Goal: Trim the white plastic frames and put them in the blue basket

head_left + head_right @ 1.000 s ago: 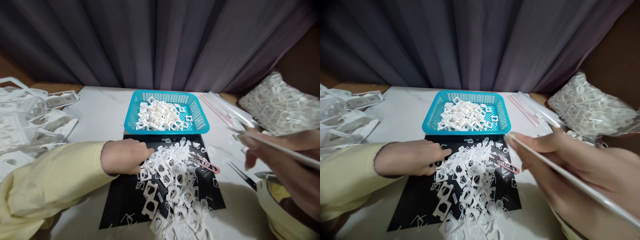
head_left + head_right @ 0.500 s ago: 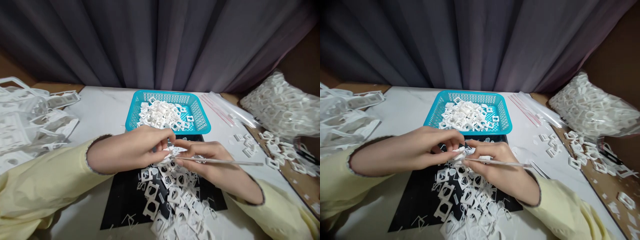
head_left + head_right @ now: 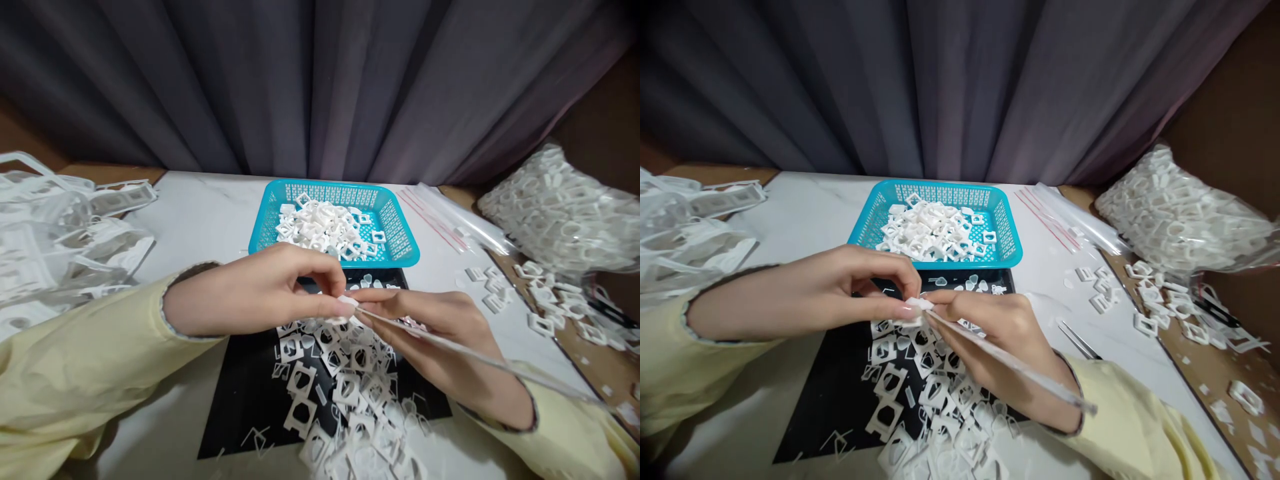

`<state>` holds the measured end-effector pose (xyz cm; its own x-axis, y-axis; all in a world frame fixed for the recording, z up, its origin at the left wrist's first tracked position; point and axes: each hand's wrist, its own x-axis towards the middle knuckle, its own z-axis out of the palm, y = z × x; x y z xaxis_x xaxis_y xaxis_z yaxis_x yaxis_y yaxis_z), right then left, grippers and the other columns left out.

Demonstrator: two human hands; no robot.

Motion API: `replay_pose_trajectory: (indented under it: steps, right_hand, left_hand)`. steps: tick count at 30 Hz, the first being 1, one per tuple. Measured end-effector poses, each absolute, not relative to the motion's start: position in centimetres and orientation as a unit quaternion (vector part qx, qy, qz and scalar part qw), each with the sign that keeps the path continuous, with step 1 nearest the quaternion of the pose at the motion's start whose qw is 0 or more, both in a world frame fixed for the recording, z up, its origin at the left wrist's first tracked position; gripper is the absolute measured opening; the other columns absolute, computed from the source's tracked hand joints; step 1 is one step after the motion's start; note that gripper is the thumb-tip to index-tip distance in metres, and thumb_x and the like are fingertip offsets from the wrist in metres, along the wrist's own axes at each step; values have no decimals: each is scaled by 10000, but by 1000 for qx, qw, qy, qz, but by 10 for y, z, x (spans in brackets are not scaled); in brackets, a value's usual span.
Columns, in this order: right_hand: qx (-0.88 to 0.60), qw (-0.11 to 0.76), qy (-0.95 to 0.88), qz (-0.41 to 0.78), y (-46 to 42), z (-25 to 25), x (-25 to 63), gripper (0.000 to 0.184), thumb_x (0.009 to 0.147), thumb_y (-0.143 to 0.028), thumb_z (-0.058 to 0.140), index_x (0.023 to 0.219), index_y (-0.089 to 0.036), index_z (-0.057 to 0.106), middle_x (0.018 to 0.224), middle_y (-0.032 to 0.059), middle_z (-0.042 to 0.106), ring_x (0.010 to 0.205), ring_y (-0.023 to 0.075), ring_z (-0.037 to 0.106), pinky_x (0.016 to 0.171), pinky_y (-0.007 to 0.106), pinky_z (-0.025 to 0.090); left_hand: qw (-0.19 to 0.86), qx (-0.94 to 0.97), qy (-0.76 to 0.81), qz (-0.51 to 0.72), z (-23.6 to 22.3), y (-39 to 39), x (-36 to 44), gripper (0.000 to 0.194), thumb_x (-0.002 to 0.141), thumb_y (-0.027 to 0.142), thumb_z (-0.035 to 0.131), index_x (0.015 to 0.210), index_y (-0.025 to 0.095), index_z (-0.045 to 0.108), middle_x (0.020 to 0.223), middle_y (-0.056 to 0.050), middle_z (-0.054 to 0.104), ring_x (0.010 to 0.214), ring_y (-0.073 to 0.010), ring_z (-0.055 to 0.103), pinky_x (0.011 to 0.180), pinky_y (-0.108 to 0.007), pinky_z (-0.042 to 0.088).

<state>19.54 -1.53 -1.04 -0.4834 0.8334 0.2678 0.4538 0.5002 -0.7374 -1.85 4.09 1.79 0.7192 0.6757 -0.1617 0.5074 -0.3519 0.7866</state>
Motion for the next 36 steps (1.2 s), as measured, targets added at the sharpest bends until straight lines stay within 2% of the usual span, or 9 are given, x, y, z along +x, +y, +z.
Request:
replay_pose_trajectory:
  steps: [4, 7, 9, 13, 17, 21, 26, 32, 36]
  right_hand:
    - [-426, 346, -780, 300, -12, -7, 195, 83, 831, -178, 616, 784, -216, 672, 972, -12, 723, 939, 173, 680, 828, 239, 556]
    - [-439, 375, -757, 307, -8, -8, 193, 43, 790, -201, 669, 785, -232, 699, 994, -17, 720, 1043, 213, 635, 960, 345, 510]
    - [-452, 382, -737, 325, -5, -9, 192, 19, 762, -232, 701, 777, -240, 712, 1031, -10, 709, 1082, 227, 611, 995, 386, 482]
    - [-474, 379, -703, 370, 0, -9, 193, 46, 724, -281, 733, 742, -240, 727, 992, 17, 721, 1133, 265, 570, 972, 433, 494]
    - [-471, 392, -691, 383, 1, -3, 196, 34, 705, -250, 749, 722, -231, 727, 924, 19, 736, 1082, 261, 607, 908, 388, 545]
    - [-437, 417, -733, 312, -5, 1, 198, 49, 741, -174, 717, 762, -218, 709, 984, 5, 724, 990, 215, 661, 903, 344, 555]
    - [-346, 417, -817, 197, -11, 1, 199, 134, 765, -44, 646, 773, -177, 634, 1055, 43, 702, 1057, 236, 628, 944, 410, 532]
    - [-327, 395, -842, 164, -14, 4, 197, 182, 786, -17, 599, 778, -199, 605, 1042, 41, 707, 1021, 212, 649, 891, 373, 566]
    - [-313, 347, -866, 177, -15, 0, 203, 230, 783, 22, 556, 858, -190, 603, 1143, 55, 663, 1096, 214, 605, 971, 407, 511]
  left_hand:
    - [481, 797, 347, 115, 17, 46, -18, 89, 831, 247, 579, 825, 179, 636, 859, 0, 641, 759, -127, 571, 651, -225, 452]
    - [526, 774, 322, 141, 15, 48, -17, 72, 828, 164, 571, 805, 176, 638, 1056, -25, 645, 967, -158, 591, 800, -260, 464]
    - [562, 750, 318, 145, 13, 48, -16, 89, 827, 131, 561, 801, 174, 636, 1106, -31, 650, 995, -156, 601, 817, -264, 469]
    - [610, 711, 315, 154, 9, 49, -15, 99, 827, 123, 551, 770, 167, 619, 1079, -43, 682, 909, -149, 643, 770, -277, 491]
    - [606, 707, 320, 174, 9, 49, -15, 92, 817, 124, 555, 764, 163, 619, 1044, -58, 699, 852, -153, 651, 724, -287, 501]
    - [626, 687, 313, 196, 10, 48, -15, 89, 809, 130, 585, 747, 166, 639, 1035, -44, 707, 877, -153, 654, 768, -289, 503]
    - [635, 664, 332, 211, 6, 47, -16, 63, 775, 152, 634, 730, 174, 673, 963, -31, 717, 897, -175, 659, 809, -315, 512]
    - [640, 651, 345, 217, 4, 48, -15, 53, 751, 157, 654, 711, 165, 687, 874, -28, 718, 911, -192, 648, 877, -357, 493]
    - [654, 639, 344, 215, 4, 47, -15, 56, 748, 147, 665, 705, 168, 693, 865, -12, 715, 910, -172, 646, 874, -314, 487]
